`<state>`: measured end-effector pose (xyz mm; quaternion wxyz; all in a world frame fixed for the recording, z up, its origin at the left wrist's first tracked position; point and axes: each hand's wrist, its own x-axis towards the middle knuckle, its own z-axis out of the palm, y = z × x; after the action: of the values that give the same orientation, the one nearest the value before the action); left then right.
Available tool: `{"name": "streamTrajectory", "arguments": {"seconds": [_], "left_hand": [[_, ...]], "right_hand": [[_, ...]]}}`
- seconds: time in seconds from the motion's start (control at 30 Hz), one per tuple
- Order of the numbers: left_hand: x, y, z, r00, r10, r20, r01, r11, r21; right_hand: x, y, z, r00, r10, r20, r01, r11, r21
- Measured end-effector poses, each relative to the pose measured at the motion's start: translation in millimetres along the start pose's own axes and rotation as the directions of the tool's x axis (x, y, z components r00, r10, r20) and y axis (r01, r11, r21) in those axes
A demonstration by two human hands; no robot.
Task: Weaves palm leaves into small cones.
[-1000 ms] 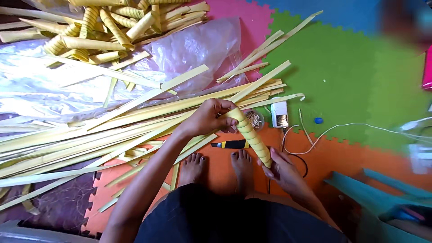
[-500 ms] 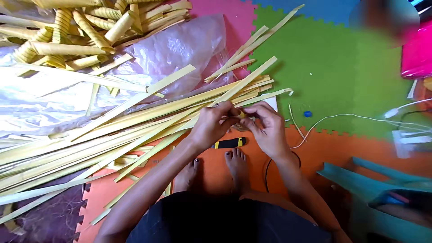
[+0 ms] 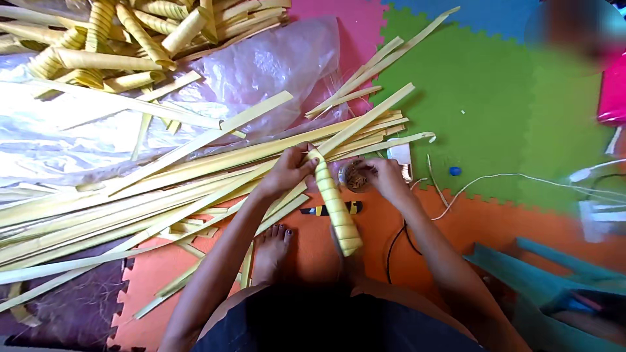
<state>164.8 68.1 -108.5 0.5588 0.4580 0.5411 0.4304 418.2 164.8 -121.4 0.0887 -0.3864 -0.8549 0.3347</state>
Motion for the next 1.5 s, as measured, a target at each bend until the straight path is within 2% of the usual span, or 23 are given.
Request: {"name": "streamTrajectory", "arguments": {"seconds": [0.07,0.13,0.3,0.4,0.5,0.63,0.8,0.93,1.0,1.13,1.5], "left_hand": [[-7.5,1.6,-3.2,0.998,-0.053,-0.046,0.046,0.991,-0.129],[-8.6,3.5,-3.3,0.996,-0.058,-0.061,0.044,0.976,-0.212],[-7.9,11.6,-1.1,1.0,0.011,-0.021,-0.016,0.969,-0.248],[-9.9,14.0,-2.6,0.998,0.05,0.026,-0.044,0.977,-0.207],[-13.6,16.6,-1.9,0.997,0.059,0.051,-0.049,0.985,-0.164],[-14.7,17.6,6.1,0.997,0.074,-0.013,-0.076,0.983,-0.168],[-13.2,25.5,18.0,0.962,0.271,-0.005,-0.271,0.962,-0.037],[-21.7,42.4,26.8,0.927,0.369,0.065,-0.369,0.929,-0.012],[-27.3,49.6,31.0,0.916,0.391,0.087,-0.388,0.921,-0.048],[-34.0,56.8,33.4,0.9,0.427,0.092,-0.414,0.901,-0.13],[-39.3,61.5,43.2,0.885,0.465,0.018,-0.453,0.869,-0.197]], "right_hand": [[0.0,11.6,13.4,0.998,-0.054,0.034,0.057,0.992,-0.109],[1.1,24.8,24.9,0.993,-0.12,0.009,0.12,0.979,-0.168],[2.9,32.8,36.4,0.992,-0.129,-0.009,0.122,0.953,-0.279],[1.7,29.3,36.5,0.995,-0.104,0.01,0.102,0.945,-0.312],[-3.0,25.4,34.6,0.995,-0.086,-0.053,0.073,0.976,-0.207],[-13.9,7.1,20.1,0.989,-0.03,-0.144,0.025,0.999,-0.033],[-21.6,-26.7,-6.8,0.969,-0.057,-0.242,0.055,0.998,-0.017],[-29.5,-67.0,-27.0,0.9,-0.097,-0.426,0.228,0.936,0.269],[-30.8,-81.3,-30.4,0.845,-0.133,-0.518,0.343,0.878,0.335],[-29.9,-96.3,-29.9,0.845,-0.184,-0.503,0.444,0.765,0.466],[-37.1,-107.4,-26.7,0.783,-0.24,-0.574,0.493,0.801,0.339]]}}
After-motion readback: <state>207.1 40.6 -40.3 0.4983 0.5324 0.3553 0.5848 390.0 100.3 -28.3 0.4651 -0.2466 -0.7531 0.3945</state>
